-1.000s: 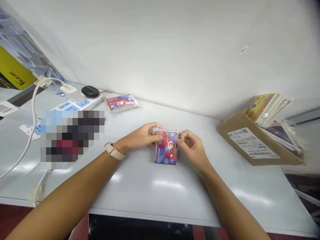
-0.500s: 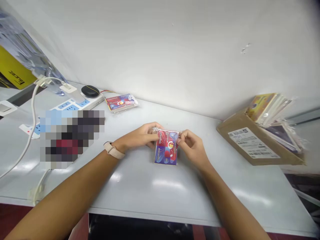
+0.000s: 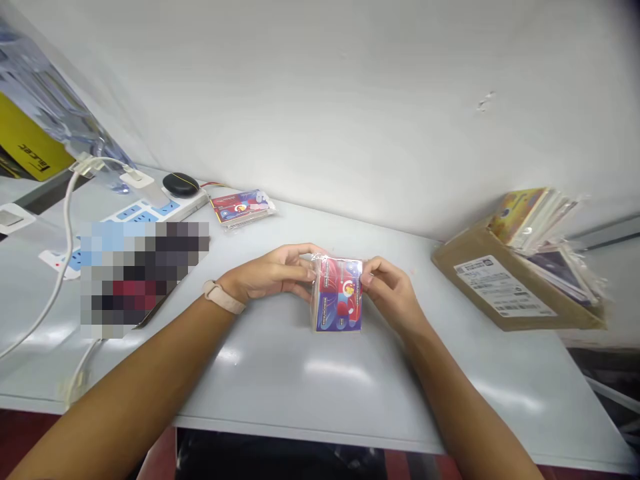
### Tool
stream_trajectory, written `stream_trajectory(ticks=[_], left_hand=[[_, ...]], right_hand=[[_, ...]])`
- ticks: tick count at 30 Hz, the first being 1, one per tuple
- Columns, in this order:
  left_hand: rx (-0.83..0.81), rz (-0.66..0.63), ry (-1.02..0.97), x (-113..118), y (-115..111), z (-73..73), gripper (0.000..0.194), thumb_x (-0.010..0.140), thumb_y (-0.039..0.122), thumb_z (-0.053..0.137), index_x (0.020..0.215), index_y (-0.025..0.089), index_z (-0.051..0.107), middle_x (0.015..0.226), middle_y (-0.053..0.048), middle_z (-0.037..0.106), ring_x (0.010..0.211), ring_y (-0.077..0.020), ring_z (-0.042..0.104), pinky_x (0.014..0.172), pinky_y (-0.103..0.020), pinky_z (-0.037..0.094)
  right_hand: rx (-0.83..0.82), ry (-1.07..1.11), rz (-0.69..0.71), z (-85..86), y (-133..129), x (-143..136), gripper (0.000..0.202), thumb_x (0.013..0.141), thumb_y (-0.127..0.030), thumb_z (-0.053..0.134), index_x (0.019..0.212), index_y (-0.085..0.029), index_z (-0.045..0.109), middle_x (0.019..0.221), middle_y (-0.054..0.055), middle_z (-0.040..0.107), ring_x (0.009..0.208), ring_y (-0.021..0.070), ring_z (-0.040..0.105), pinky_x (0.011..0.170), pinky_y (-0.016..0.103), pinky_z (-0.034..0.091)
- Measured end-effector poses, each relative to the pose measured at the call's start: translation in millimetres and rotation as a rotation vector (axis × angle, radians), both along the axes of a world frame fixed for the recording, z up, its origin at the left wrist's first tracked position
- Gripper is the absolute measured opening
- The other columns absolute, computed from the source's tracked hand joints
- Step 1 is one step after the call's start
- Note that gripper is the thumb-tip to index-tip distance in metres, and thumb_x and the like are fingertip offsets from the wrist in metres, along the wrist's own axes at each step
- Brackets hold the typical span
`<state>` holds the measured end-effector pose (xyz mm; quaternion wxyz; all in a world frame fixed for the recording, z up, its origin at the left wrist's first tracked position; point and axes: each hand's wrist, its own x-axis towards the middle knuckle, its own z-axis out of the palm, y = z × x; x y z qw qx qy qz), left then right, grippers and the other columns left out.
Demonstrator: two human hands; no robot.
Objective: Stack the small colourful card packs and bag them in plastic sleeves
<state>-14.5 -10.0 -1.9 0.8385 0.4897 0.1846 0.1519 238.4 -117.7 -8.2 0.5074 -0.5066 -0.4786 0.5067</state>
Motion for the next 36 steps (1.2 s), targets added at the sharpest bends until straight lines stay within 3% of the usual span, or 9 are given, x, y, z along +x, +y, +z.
stream_trajectory(ticks=[7, 12, 16, 21, 24, 28, 33, 36], left_hand=[[-0.005, 0.049, -0.009, 0.5, 0.4, -2.5, 0.048, 0.086, 0.033, 0.089, 0.127, 0.017, 0.067, 0.102, -0.009, 0.079, 0.096, -0.0232, 0.078, 0.086, -0.037, 0.066], [0.018, 0.116, -0.014, 3.4, 1.3, -2.6, 0.045, 0.089, 0.034, 0.087, 0.125, 0.016, 0.068, 0.106, -0.01, 0.079, 0.098, -0.0218, 0.077, 0.085, -0.034, 0.066], [0.039, 0.195, 0.028, 7.6, 1.3, -1.5, 0.043, 0.091, 0.038, 0.085, 0.123, 0.015, 0.067, 0.119, -0.015, 0.077, 0.107, -0.0254, 0.077, 0.084, -0.035, 0.067], [0.012, 0.084, 0.124, 11.1, -8.0, 2.3, 0.062, 0.088, 0.05, 0.087, 0.136, 0.02, 0.061, 0.123, -0.017, 0.076, 0.114, -0.0326, 0.077, 0.077, -0.042, 0.071], [0.073, 0.071, 0.142, 14.4, -14.9, 1.6, 0.069, 0.08, 0.046, 0.094, 0.136, 0.021, 0.062, 0.126, -0.017, 0.075, 0.116, -0.0334, 0.076, 0.076, -0.041, 0.071], [0.179, 0.18, 0.207, 14.1, -9.2, -2.9, 0.063, 0.082, 0.047, 0.093, 0.131, 0.019, 0.063, 0.12, -0.015, 0.077, 0.094, -0.0267, 0.08, 0.063, -0.032, 0.066], [0.358, 0.464, 0.464, 0.7, 16.6, -5.9, 0.044, 0.087, 0.048, 0.087, 0.112, 0.017, 0.068, 0.08, -0.004, 0.072, 0.063, -0.0156, 0.067, 0.053, -0.026, 0.055], [0.476, 0.603, 0.561, -8.8, 26.6, -2.4, 0.04, 0.093, 0.049, 0.075, 0.116, 0.017, 0.068, 0.091, -0.007, 0.075, 0.067, -0.018, 0.068, 0.058, -0.03, 0.056]], right_hand=[[-0.059, 0.085, -0.043, 3.9, -0.3, -4.5, 0.037, 0.087, -0.053, 0.087, 0.09, -0.026, 0.061, 0.091, 0.001, 0.072, 0.081, 0.0195, 0.068, 0.074, 0.034, 0.056], [-0.213, 0.009, 0.109, 13.5, -1.5, -8.8, 0.045, 0.087, -0.062, 0.084, 0.108, -0.026, 0.068, 0.099, 0.005, 0.08, 0.083, 0.0234, 0.075, 0.077, 0.038, 0.059], [-0.307, -0.051, 0.093, 13.5, -0.5, -8.9, 0.044, 0.088, -0.062, 0.083, 0.11, -0.025, 0.073, 0.095, 0.005, 0.082, 0.082, 0.0239, 0.076, 0.075, 0.036, 0.059], [-0.257, 0.018, -0.047, 2.4, 2.9, -7.9, 0.045, 0.086, -0.062, 0.084, 0.107, -0.024, 0.072, 0.091, 0.005, 0.081, 0.08, 0.0229, 0.076, 0.074, 0.036, 0.059], [-0.238, 0.033, -0.022, -0.5, 4.2, -9.6, 0.047, 0.087, -0.063, 0.083, 0.112, -0.024, 0.073, 0.094, 0.006, 0.081, 0.081, 0.0239, 0.076, 0.072, 0.037, 0.06], [-0.217, 0.02, -0.012, -0.3, 5.3, -8.5, 0.05, 0.088, -0.065, 0.08, 0.116, -0.024, 0.073, 0.095, 0.008, 0.082, 0.075, 0.0235, 0.077, 0.07, 0.04, 0.062], [-0.134, -0.061, -0.183, 1.8, 5.9, -0.6, 0.043, 0.091, -0.061, 0.079, 0.111, -0.024, 0.071, 0.107, 0.01, 0.082, 0.073, 0.0216, 0.076, 0.069, 0.041, 0.062], [-0.024, -0.144, -0.304, 3.1, 7.2, 8.7, 0.037, 0.092, -0.056, 0.08, 0.107, -0.024, 0.072, 0.102, 0.009, 0.081, 0.071, 0.0206, 0.074, 0.07, 0.041, 0.061]])
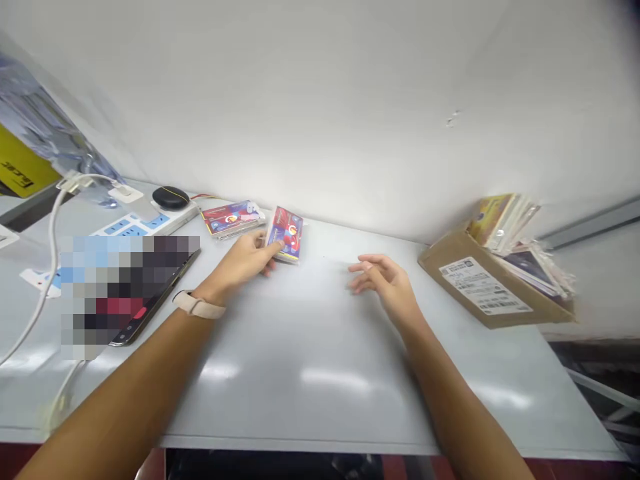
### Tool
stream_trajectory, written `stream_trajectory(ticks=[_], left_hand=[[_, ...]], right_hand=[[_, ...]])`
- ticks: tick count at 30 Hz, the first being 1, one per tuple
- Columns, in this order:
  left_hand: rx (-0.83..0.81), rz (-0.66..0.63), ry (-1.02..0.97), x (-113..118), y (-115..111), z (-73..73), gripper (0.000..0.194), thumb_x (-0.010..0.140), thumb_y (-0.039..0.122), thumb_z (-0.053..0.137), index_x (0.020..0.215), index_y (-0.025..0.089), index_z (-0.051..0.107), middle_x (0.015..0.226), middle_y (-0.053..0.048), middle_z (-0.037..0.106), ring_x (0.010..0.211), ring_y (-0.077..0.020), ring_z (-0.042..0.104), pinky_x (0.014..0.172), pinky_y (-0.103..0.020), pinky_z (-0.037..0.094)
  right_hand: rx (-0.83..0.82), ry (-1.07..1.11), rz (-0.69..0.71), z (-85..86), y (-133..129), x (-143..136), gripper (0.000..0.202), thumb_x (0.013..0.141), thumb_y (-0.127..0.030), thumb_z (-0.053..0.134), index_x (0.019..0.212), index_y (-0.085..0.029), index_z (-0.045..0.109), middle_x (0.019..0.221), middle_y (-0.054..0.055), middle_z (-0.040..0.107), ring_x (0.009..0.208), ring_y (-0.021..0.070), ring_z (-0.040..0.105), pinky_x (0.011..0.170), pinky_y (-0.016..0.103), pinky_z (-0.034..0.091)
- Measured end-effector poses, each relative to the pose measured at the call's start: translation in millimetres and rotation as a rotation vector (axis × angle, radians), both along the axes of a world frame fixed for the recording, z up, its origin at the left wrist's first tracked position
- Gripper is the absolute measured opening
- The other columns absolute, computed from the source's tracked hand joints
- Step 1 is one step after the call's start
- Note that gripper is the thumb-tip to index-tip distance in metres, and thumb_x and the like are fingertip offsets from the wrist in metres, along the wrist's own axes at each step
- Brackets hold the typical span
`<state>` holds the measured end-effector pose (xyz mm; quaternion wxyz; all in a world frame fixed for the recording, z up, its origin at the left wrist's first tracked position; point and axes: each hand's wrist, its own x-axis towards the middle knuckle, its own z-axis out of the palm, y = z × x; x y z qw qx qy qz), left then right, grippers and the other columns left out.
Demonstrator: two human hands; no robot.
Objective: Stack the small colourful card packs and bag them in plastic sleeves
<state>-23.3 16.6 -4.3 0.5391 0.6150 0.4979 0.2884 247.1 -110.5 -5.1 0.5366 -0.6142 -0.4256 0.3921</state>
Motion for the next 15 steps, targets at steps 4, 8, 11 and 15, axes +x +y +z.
stream_trajectory(ticks=[4, 8, 11, 15], left_hand=[[0.352, 0.286, 0.341, -6.4, 1.9, 4.2, 0.05, 0.094, 0.04, 0.069, 0.137, 0.015, 0.061, 0.13, -0.014, 0.074, 0.088, -0.0251, 0.074, 0.097, -0.047, 0.059], [0.617, 0.348, 0.483, -4.3, -4.3, 1.9, 0.047, 0.095, 0.036, 0.066, 0.137, 0.014, 0.062, 0.134, -0.016, 0.07, 0.12, -0.0345, 0.069, 0.114, -0.052, 0.049], [0.728, 0.356, 0.522, 0.3, -10.9, -0.5, 0.045, 0.093, 0.037, 0.066, 0.133, 0.015, 0.065, 0.134, -0.017, 0.065, 0.115, -0.0352, 0.069, 0.103, -0.05, 0.055], [0.924, 0.31, 0.513, 6.8, -17.6, -1.3, 0.034, 0.095, 0.037, 0.064, 0.121, 0.015, 0.068, 0.123, -0.017, 0.064, 0.116, -0.0354, 0.066, 0.101, -0.048, 0.055]], right_hand=[[0.21, -0.244, -0.198, 3.7, 1.4, 20.7, 0.025, 0.096, -0.048, 0.074, 0.1, -0.023, 0.072, 0.096, 0.007, 0.078, 0.076, 0.0209, 0.072, 0.079, 0.042, 0.06], [0.427, -0.702, -0.508, 11.7, -0.3, 49.7, 0.016, 0.099, -0.036, 0.066, 0.094, -0.022, 0.072, 0.095, 0.008, 0.076, 0.087, 0.0251, 0.07, 0.089, 0.045, 0.057], [0.565, -0.997, -0.685, 16.4, -1.3, 75.3, 0.013, 0.098, -0.029, 0.062, 0.094, -0.02, 0.071, 0.098, 0.012, 0.075, 0.098, 0.0298, 0.07, 0.096, 0.05, 0.054], [0.544, -1.209, -0.92, 17.0, -1.6, 107.6, 0.017, 0.092, -0.031, 0.065, 0.095, -0.017, 0.074, 0.125, 0.024, 0.067, 0.125, 0.0417, 0.062, 0.11, 0.063, 0.043]])
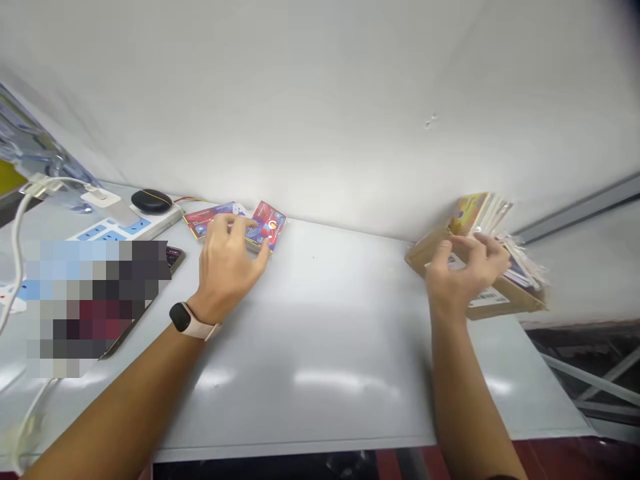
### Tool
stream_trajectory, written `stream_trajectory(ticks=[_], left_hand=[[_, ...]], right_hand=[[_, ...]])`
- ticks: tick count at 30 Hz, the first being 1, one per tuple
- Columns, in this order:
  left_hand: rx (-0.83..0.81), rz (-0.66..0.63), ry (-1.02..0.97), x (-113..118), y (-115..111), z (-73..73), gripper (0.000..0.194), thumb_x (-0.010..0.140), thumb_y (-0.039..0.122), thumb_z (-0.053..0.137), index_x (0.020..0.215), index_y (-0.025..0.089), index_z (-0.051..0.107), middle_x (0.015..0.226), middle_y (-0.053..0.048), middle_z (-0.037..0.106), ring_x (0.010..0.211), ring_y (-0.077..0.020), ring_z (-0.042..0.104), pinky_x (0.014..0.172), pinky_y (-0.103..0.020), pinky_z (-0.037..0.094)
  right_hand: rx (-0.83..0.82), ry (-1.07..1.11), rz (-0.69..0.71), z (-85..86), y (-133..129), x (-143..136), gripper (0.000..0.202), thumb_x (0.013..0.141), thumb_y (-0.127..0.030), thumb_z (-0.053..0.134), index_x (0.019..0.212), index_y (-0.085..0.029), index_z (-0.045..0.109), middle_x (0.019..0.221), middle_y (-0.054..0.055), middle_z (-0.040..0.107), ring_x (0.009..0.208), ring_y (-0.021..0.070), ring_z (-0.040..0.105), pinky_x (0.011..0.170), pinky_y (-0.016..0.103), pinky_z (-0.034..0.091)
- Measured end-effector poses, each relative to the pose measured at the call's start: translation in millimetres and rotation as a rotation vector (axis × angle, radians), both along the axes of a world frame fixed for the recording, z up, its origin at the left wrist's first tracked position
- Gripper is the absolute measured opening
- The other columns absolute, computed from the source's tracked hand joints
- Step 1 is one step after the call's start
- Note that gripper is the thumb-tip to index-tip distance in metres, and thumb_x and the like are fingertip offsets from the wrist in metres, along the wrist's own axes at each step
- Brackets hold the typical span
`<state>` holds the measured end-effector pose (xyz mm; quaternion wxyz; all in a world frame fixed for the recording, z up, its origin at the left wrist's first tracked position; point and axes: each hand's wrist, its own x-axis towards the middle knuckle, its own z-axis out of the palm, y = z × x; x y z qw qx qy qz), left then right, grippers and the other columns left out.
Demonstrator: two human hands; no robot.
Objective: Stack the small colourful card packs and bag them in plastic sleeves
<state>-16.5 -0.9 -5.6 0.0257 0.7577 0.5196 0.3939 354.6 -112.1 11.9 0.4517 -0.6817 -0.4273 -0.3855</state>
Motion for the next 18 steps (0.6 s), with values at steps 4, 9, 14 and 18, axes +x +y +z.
stream_trajectory(ticks=[4, 9, 14, 18], left_hand=[[0.006, -0.151, 0.035, 3.0, -4.6, 0.4, 0.022, 0.099, 0.033, 0.056, 0.111, 0.019, 0.067, 0.115, -0.014, 0.065, 0.105, -0.0308, 0.067, 0.092, -0.044, 0.056], [-0.192, -0.318, 0.166, 1.0, -7.7, -1.0, 0.023, 0.103, 0.036, 0.05, 0.109, 0.021, 0.067, 0.109, -0.009, 0.073, 0.079, -0.0233, 0.068, 0.075, -0.037, 0.051], [-0.279, -0.401, 0.302, 0.0, -7.9, -1.7, 0.033, 0.103, 0.033, 0.045, 0.122, 0.021, 0.069, 0.124, -0.01, 0.076, 0.092, -0.0262, 0.074, 0.08, -0.039, 0.055], [-0.275, -0.337, 0.329, 0.8, -7.6, -1.3, 0.035, 0.102, 0.03, 0.046, 0.125, 0.02, 0.071, 0.128, -0.011, 0.076, 0.107, -0.0303, 0.074, 0.086, -0.042, 0.058]], right_hand=[[-0.076, 0.072, -0.131, -1.9, -1.0, 19.3, 0.023, 0.092, -0.035, 0.069, 0.102, -0.017, 0.08, 0.143, 0.025, 0.059, 0.139, 0.0466, 0.051, 0.115, 0.066, 0.034], [-0.165, 0.175, -0.153, -4.0, -0.8, 25.2, 0.031, 0.091, -0.041, 0.07, 0.106, -0.016, 0.082, 0.137, 0.026, 0.065, 0.138, 0.0488, 0.05, 0.115, 0.069, 0.031], [-0.164, 0.184, -0.187, -8.0, 0.9, 30.4, 0.037, 0.091, -0.043, 0.067, 0.113, -0.018, 0.083, 0.137, 0.023, 0.066, 0.136, 0.047, 0.053, 0.114, 0.071, 0.032], [-0.062, 0.134, -0.156, -9.3, -0.2, 34.3, 0.039, 0.093, -0.039, 0.064, 0.121, -0.018, 0.082, 0.138, 0.021, 0.067, 0.135, 0.0441, 0.058, 0.115, 0.071, 0.039]])
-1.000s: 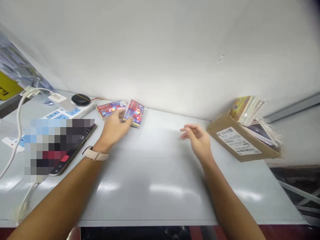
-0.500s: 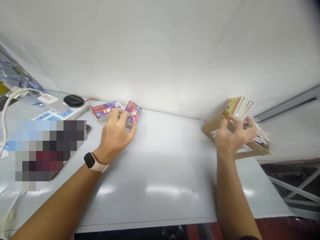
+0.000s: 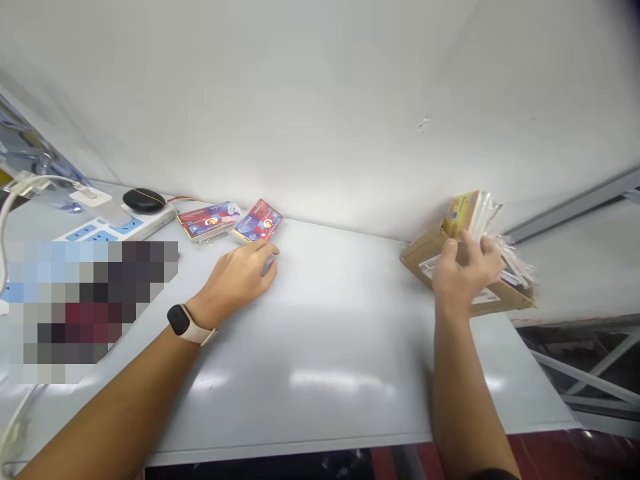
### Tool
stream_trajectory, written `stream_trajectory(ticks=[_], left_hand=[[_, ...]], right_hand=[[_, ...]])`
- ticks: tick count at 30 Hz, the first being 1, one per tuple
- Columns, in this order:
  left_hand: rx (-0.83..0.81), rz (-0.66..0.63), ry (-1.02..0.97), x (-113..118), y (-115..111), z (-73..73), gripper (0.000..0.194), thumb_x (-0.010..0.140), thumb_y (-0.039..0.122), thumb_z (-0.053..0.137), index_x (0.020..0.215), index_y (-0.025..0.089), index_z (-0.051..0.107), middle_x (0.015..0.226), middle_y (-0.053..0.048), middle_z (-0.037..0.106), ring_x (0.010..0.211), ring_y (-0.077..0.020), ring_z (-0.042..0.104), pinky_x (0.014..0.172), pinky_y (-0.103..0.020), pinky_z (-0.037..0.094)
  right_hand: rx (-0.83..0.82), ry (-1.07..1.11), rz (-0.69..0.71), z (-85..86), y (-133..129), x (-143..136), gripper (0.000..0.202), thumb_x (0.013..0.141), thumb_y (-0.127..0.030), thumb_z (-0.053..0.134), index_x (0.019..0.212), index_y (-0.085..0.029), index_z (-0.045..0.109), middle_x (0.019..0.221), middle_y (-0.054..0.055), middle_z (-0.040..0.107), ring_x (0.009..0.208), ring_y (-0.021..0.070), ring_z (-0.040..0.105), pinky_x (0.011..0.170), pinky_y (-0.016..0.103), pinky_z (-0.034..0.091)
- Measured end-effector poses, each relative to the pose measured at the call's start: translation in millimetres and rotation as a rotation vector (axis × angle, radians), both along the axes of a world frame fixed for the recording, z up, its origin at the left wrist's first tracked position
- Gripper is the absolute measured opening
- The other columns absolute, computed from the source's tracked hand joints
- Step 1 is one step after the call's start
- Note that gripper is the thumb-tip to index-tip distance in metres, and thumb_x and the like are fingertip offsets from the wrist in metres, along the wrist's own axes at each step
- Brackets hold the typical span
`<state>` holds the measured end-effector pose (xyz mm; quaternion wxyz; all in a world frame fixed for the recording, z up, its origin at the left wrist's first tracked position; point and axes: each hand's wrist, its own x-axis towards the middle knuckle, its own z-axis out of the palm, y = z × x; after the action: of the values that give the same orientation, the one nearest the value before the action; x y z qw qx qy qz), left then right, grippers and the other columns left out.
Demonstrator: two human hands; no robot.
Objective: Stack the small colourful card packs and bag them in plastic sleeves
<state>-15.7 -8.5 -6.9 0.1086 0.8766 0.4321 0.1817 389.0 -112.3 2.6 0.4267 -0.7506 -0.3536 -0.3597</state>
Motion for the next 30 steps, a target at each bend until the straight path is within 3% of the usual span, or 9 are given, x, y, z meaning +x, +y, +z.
stream_trajectory(ticks=[3, 7, 10, 13, 15, 19, 22, 26, 30], left_hand=[[0.015, 0.088, 0.007, 0.9, -0.8, 1.8, 0.034, 0.102, 0.029, 0.048, 0.125, 0.022, 0.072, 0.127, -0.01, 0.077, 0.113, -0.0319, 0.074, 0.086, -0.041, 0.058], [0.004, 0.22, -0.005, 1.8, -2.4, 5.7, 0.032, 0.101, 0.028, 0.05, 0.123, 0.021, 0.073, 0.118, -0.01, 0.079, 0.106, -0.0319, 0.075, 0.082, -0.04, 0.057], [0.014, 0.245, -0.071, 1.6, -1.8, 5.9, 0.029, 0.1, 0.029, 0.053, 0.118, 0.021, 0.074, 0.112, -0.01, 0.079, 0.102, -0.031, 0.076, 0.082, -0.039, 0.056], [0.006, 0.15, -0.273, 2.9, -1.3, 4.5, 0.028, 0.099, 0.034, 0.057, 0.12, 0.021, 0.071, 0.112, -0.009, 0.079, 0.097, -0.0268, 0.075, 0.089, -0.039, 0.057], [-0.114, 0.053, -0.466, 5.3, -2.4, 4.5, 0.035, 0.099, 0.04, 0.063, 0.128, 0.021, 0.065, 0.116, -0.008, 0.079, 0.092, -0.0231, 0.075, 0.092, -0.04, 0.058], [-0.622, -0.093, -0.817, 11.2, -7.6, 8.0, 0.056, 0.1, 0.053, 0.067, 0.144, 0.022, 0.051, 0.128, -0.012, 0.075, 0.098, -0.0232, 0.078, 0.092, -0.043, 0.062], [-0.918, -0.198, -0.867, 12.1, -11.7, 11.9, 0.064, 0.097, 0.058, 0.07, 0.147, 0.024, 0.049, 0.123, -0.011, 0.077, 0.106, -0.0288, 0.078, 0.088, -0.042, 0.063], [-1.0, -0.303, -0.668, 9.9, -15.3, 16.5, 0.074, 0.086, 0.054, 0.084, 0.148, 0.026, 0.055, 0.113, -0.006, 0.079, 0.1, -0.0284, 0.078, 0.081, -0.037, 0.061], [-0.969, -0.342, -0.608, 8.4, -15.5, 20.4, 0.065, 0.084, 0.051, 0.087, 0.139, 0.024, 0.064, 0.124, -0.007, 0.076, 0.106, -0.0274, 0.076, 0.085, -0.035, 0.06]], right_hand=[[0.133, -0.054, 0.131, 4.6, -4.0, -5.0, 0.04, 0.096, -0.037, 0.062, 0.124, -0.015, 0.08, 0.14, 0.024, 0.063, 0.136, 0.0416, 0.061, 0.112, 0.065, 0.048], [0.298, -0.031, 0.334, 14.9, -7.5, -26.0, 0.037, 0.097, -0.03, 0.065, 0.128, -0.012, 0.077, 0.144, 0.028, 0.058, 0.14, 0.041, 0.059, 0.094, 0.055, 0.062], [0.413, 0.03, 0.527, 18.3, -2.1, -48.7, 0.033, 0.092, -0.028, 0.074, 0.124, -0.017, 0.074, 0.13, 0.02, 0.065, 0.13, 0.038, 0.067, 0.098, 0.055, 0.062], [0.419, 0.237, 0.74, 13.8, 6.5, -74.8, 0.02, 0.091, -0.032, 0.079, 0.106, -0.021, 0.071, 0.107, 0.01, 0.072, 0.109, 0.0297, 0.074, 0.103, 0.054, 0.058], [0.279, 0.375, 0.862, 7.6, 9.5, -93.8, 0.021, 0.089, -0.037, 0.083, 0.098, -0.023, 0.07, 0.097, 0.006, 0.071, 0.098, 0.0257, 0.073, 0.095, 0.05, 0.06], [-0.027, 0.647, 1.11, -3.4, 5.1, -132.2, 0.022, 0.092, -0.046, 0.081, 0.096, -0.027, 0.07, 0.097, 0.005, 0.07, 0.103, 0.0255, 0.07, 0.092, 0.045, 0.06], [-0.179, 0.864, 1.275, -6.9, -1.9, -155.0, 0.022, 0.093, -0.047, 0.082, 0.097, -0.029, 0.07, 0.099, 0.005, 0.07, 0.099, 0.0242, 0.07, 0.082, 0.04, 0.061], [-0.298, 1.058, 1.404, -7.8, -8.4, -170.1, 0.023, 0.094, -0.048, 0.081, 0.101, -0.03, 0.069, 0.113, 0.007, 0.072, 0.1, 0.0237, 0.071, 0.078, 0.039, 0.063], [-0.348, 1.104, 1.428, -7.6, -10.4, -167.5, 0.026, 0.096, -0.047, 0.08, 0.114, -0.033, 0.068, 0.137, 0.007, 0.068, 0.105, 0.0234, 0.073, 0.083, 0.041, 0.065]])
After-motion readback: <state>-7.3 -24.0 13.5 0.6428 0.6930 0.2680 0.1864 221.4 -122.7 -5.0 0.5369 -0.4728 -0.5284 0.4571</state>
